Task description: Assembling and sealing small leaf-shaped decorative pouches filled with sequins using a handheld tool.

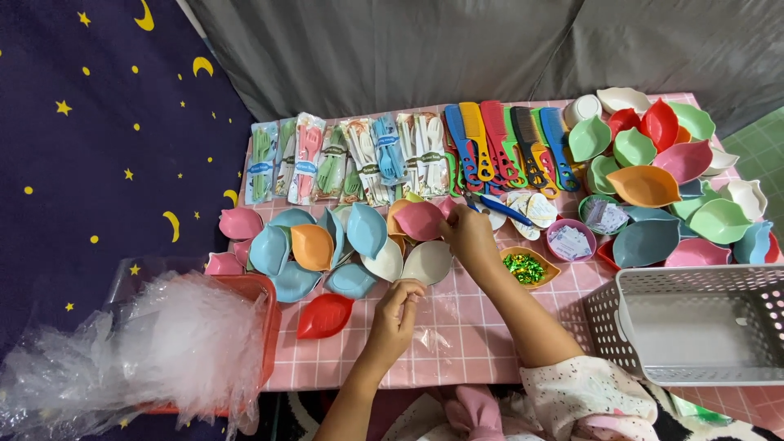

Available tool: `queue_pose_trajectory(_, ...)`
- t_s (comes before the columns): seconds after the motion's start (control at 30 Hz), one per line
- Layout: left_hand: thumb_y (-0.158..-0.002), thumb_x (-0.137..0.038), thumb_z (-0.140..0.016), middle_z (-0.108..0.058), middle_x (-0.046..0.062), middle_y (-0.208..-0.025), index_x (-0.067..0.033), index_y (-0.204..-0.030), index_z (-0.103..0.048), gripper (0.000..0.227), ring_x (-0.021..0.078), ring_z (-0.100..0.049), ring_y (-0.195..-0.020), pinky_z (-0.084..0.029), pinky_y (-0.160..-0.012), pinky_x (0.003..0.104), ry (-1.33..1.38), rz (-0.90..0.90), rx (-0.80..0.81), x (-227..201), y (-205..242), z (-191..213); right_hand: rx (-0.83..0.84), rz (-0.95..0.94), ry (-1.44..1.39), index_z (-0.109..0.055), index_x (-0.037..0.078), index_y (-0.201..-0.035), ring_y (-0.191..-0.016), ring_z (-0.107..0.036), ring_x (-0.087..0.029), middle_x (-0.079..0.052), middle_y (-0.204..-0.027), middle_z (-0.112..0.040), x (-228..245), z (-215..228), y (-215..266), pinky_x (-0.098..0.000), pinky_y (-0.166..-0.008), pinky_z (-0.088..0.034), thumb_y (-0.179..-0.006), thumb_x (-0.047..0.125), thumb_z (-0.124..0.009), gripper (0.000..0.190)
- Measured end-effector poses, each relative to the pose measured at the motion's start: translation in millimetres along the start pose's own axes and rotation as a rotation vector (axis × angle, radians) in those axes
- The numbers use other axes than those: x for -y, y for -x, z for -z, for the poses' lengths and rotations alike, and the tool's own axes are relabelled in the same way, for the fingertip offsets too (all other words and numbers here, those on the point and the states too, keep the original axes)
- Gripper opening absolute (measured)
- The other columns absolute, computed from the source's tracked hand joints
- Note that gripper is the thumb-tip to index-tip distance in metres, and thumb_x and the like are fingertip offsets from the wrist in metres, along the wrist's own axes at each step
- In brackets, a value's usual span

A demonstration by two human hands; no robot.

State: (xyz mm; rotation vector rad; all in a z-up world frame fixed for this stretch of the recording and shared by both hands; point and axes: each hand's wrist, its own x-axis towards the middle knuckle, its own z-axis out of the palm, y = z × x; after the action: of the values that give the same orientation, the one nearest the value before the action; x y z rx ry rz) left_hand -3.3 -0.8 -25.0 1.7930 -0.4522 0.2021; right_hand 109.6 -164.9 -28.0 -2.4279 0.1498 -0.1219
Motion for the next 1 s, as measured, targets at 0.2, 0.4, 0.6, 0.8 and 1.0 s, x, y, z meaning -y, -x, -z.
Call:
queue_pose_trajectory(0.2,-0.089,-0.014,-0.043,-0.057,0.003,-0.089,-0.0093,-0.091,-0.052,0.01,0.0148,-0.053,-0.075,-0.04,-0.06,0.025,-0.034,0.04,0.139,-6.0,-10.6,-0.7,-0.051,0.113,-0.161,-0.06,0.003,-0.092,-0.065,-0.064,-0.023,-0.011,-0.077,-0.067,7.4,59.8,18.4,-0.0335,-0.06,-0.05,-0.082,0.012,-0.056,0.014)
queue_pose_trajectory(0.4,-0.089,-0.011,-0.042,-0.059,0.005,-0.093,-0.0087,-0.095,-0.051,0.011,0.0178,-0.056,-0.08,-0.042,-0.067,0.027,-0.051,0.113,0.259,-19.8,-41.7,-3.9,-0.206,0.31,-0.278,-0.062,-0.001,-0.093,-0.076,-0.06,-0.021,-0.011,-0.086,-0.063,-16.8,91.4,22.2,-0.0279,-0.064,-0.051,-0.08,0.003,-0.056,0.014)
queue_pose_trajectory(0.6,-0.087,-0.008,-0.043,-0.057,0.006,-0.086,-0.0093,-0.09,-0.049,0.007,0.0195,-0.054,-0.076,-0.04,-0.067,0.029,-0.097,0.055,0.271,-11.5,-65.9,-14.5,-0.325,0.388,-0.246,-0.064,0.002,-0.096,-0.076,-0.058,-0.019,-0.01,-0.089,-0.064,-28.0,107.8,24.1,-0.027,-0.062,-0.047,-0.082,0.003,-0.058,0.015)
queue_pose_trajectory(0.8,-0.088,-0.009,-0.043,-0.057,0.005,-0.086,-0.0096,-0.089,-0.049,0.006,0.0188,-0.055,-0.078,-0.043,-0.065,0.029,-0.11,0.113,0.293,-16.0,-78.4,-16.7,-0.312,0.392,-0.221,-0.063,0.003,-0.094,-0.074,-0.058,-0.019,-0.01,-0.088,-0.062,-31.1,103.9,24.0,-0.0268,-0.057,-0.048,-0.082,0.004,-0.057,0.013)
queue_pose_trajectory(1.0,-0.088,-0.008,-0.045,-0.058,0.005,-0.085,-0.009,-0.09,-0.051,0.006,0.0173,-0.055,-0.074,-0.043,-0.062,0.028,-0.099,0.085,0.295,-4.8,-81.1,-22.2,-0.365,0.524,-0.093,-0.062,0.002,-0.097,-0.067,-0.057,-0.018,-0.007,-0.081,-0.058,-41.4,91.5,19.0,-0.0285,-0.059,-0.046,-0.081,0.003,-0.059,0.016)
